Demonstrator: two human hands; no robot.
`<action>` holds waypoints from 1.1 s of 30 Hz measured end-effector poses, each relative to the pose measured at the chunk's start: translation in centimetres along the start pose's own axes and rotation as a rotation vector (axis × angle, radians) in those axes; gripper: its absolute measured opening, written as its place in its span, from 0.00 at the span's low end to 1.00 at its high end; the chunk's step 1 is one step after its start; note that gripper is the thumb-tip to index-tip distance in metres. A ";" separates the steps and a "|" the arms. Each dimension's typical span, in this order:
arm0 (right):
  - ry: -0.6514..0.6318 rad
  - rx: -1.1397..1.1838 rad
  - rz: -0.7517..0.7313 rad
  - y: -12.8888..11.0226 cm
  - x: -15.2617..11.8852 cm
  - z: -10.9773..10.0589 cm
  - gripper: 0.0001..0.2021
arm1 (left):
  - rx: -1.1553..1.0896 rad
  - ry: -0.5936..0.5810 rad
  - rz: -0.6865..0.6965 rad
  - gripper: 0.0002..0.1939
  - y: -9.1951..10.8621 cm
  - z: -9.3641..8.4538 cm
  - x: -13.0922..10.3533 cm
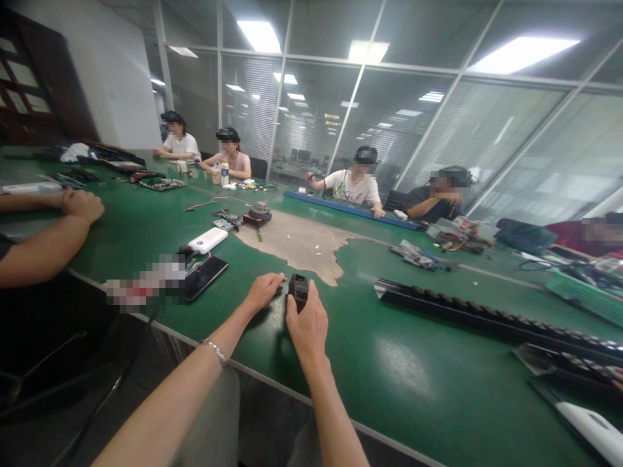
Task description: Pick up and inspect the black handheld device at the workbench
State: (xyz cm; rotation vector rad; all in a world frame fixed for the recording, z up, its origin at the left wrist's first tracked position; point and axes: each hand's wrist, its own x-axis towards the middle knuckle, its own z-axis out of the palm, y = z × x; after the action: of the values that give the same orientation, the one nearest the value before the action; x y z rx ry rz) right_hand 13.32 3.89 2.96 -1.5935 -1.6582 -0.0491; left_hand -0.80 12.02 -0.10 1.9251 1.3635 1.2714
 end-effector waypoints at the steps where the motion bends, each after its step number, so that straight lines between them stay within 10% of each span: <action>1: -0.001 -0.006 -0.011 0.0 -0.2 0.1 0.31 | 0.000 0.004 0.002 0.26 0.0 0.0 0.0; 33: -0.100 -0.141 0.066 -1.4 -1.5 1.2 0.29 | -0.019 0.013 -0.019 0.27 -0.4 0.4 0.3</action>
State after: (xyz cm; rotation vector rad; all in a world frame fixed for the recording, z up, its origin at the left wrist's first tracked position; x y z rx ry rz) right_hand 11.29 3.02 1.97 -1.7816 -1.7086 -0.0543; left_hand -0.63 12.46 -0.45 1.8903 1.3680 1.2857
